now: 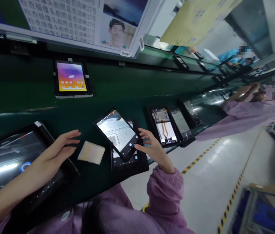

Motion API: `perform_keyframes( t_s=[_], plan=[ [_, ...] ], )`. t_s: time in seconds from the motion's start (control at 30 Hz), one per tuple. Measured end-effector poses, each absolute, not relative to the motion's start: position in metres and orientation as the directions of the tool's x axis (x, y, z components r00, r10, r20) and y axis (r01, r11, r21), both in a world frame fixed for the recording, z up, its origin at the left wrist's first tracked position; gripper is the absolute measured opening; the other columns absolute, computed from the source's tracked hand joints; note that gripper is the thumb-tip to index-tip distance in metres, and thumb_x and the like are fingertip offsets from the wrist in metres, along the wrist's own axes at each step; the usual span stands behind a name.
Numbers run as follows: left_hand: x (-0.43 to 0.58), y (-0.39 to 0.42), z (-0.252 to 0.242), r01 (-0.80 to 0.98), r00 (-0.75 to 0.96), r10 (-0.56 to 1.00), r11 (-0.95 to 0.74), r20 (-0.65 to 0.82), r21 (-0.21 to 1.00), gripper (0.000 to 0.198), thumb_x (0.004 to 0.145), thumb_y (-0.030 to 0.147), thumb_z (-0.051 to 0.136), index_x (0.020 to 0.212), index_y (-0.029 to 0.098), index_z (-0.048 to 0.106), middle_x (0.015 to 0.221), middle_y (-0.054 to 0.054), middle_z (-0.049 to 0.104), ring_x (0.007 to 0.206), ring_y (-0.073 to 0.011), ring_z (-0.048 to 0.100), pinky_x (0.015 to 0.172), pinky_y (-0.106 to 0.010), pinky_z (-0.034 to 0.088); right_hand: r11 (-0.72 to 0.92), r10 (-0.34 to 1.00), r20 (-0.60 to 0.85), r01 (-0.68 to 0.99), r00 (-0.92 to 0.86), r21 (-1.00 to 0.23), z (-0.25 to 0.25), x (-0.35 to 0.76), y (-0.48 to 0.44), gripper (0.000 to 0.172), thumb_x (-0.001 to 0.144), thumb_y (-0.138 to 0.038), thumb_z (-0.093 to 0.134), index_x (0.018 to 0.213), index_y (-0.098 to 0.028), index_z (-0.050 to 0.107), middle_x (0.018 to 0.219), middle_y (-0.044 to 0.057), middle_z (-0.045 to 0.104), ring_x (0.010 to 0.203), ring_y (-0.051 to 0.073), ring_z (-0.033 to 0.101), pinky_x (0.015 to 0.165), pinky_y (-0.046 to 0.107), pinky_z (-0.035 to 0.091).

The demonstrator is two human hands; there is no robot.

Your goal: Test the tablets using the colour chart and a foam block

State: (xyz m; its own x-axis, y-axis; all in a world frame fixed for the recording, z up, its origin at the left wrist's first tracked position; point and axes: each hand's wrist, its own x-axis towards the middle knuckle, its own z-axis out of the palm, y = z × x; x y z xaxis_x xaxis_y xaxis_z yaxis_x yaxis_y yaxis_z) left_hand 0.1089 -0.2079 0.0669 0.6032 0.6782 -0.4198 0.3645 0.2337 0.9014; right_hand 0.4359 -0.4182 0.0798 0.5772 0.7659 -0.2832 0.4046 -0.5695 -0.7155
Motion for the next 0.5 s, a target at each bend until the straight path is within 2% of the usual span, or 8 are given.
perform_keyframes(
  t_s=[0.07, 0.13, 0.2, 0.3, 0.37, 0.5],
  plan=[
    [0.144, -0.187, 0.065, 0.339, 0.613, 0.614, 0.363, -0.497, 0.868, 0.058, 0.077, 0.043, 0.079, 0.131, 0.027, 0.068, 0.145, -0.011, 0.065, 0.134, -0.0364, 0.061, 0.12, -0.054, 0.044, -0.554, 0.776, -0.275, 0.404, 0.568, -0.728, 0.076, 0.435, -0.418, 0.076, 0.073, -0.042, 0.081, 0.143, -0.025, 0.056, 0.126, 0.008, 0.059, 0.112, 0.025, 0.059, 0.094, 0.043, 0.055],
    [0.171, -0.17, 0.061, 0.337, 0.615, 0.584, 0.413, -0.529, 0.846, 0.053, 0.073, 0.037, 0.082, 0.122, 0.021, 0.073, 0.133, -0.015, 0.072, 0.123, -0.0362, 0.067, 0.112, -0.052, 0.052, -0.542, 0.783, -0.264, 0.408, 0.563, -0.735, 0.073, 0.435, -0.416, 0.076, 0.071, -0.038, 0.084, 0.142, -0.027, 0.057, 0.126, 0.007, 0.058, 0.11, 0.024, 0.058, 0.094, 0.043, 0.053],
    [0.189, -0.16, 0.056, 0.328, 0.625, 0.567, 0.434, -0.537, 0.839, 0.046, 0.075, 0.034, 0.082, 0.117, 0.019, 0.075, 0.12, -0.016, 0.076, 0.112, -0.0335, 0.072, 0.101, -0.047, 0.059, -0.534, 0.785, -0.251, 0.414, 0.566, -0.737, 0.071, 0.436, -0.415, 0.078, 0.069, -0.036, 0.086, 0.141, -0.027, 0.059, 0.125, 0.006, 0.057, 0.109, 0.024, 0.056, 0.095, 0.043, 0.052],
    [0.204, -0.159, 0.051, 0.297, 0.644, 0.545, 0.469, -0.537, 0.832, 0.037, 0.08, 0.031, 0.079, 0.113, 0.017, 0.076, 0.105, -0.015, 0.079, 0.097, -0.0293, 0.075, 0.087, -0.042, 0.062, -0.52, 0.792, -0.234, 0.422, 0.564, -0.743, 0.066, 0.438, -0.414, 0.078, 0.068, -0.037, 0.087, 0.141, -0.027, 0.061, 0.123, 0.006, 0.057, 0.108, 0.024, 0.056, 0.096, 0.044, 0.052],
    [0.21, -0.162, 0.048, 0.27, 0.656, 0.538, 0.488, -0.53, 0.83, 0.033, 0.082, 0.031, 0.079, 0.111, 0.015, 0.076, 0.098, -0.015, 0.079, 0.089, -0.0276, 0.076, 0.079, -0.039, 0.062, -0.513, 0.791, -0.221, 0.422, 0.57, -0.748, 0.063, 0.442, -0.414, 0.073, 0.072, -0.041, 0.084, 0.139, -0.027, 0.062, 0.121, 0.006, 0.057, 0.107, 0.024, 0.057, 0.094, 0.043, 0.052],
    [0.219, -0.167, 0.046, 0.222, 0.68, 0.527, 0.515, -0.51, 0.828, 0.03, 0.086, 0.034, 0.079, 0.108, 0.013, 0.075, 0.09, -0.012, 0.078, 0.078, -0.0234, 0.074, 0.071, -0.035, 0.06, -0.509, 0.772, -0.183, 0.421, 0.608, -0.751, 0.061, 0.455, -0.411, 0.055, 0.089, -0.051, 0.065, 0.137, -0.024, 0.063, 0.118, 0.008, 0.059, 0.102, 0.024, 0.059, 0.089, 0.042, 0.053]
  ],
)
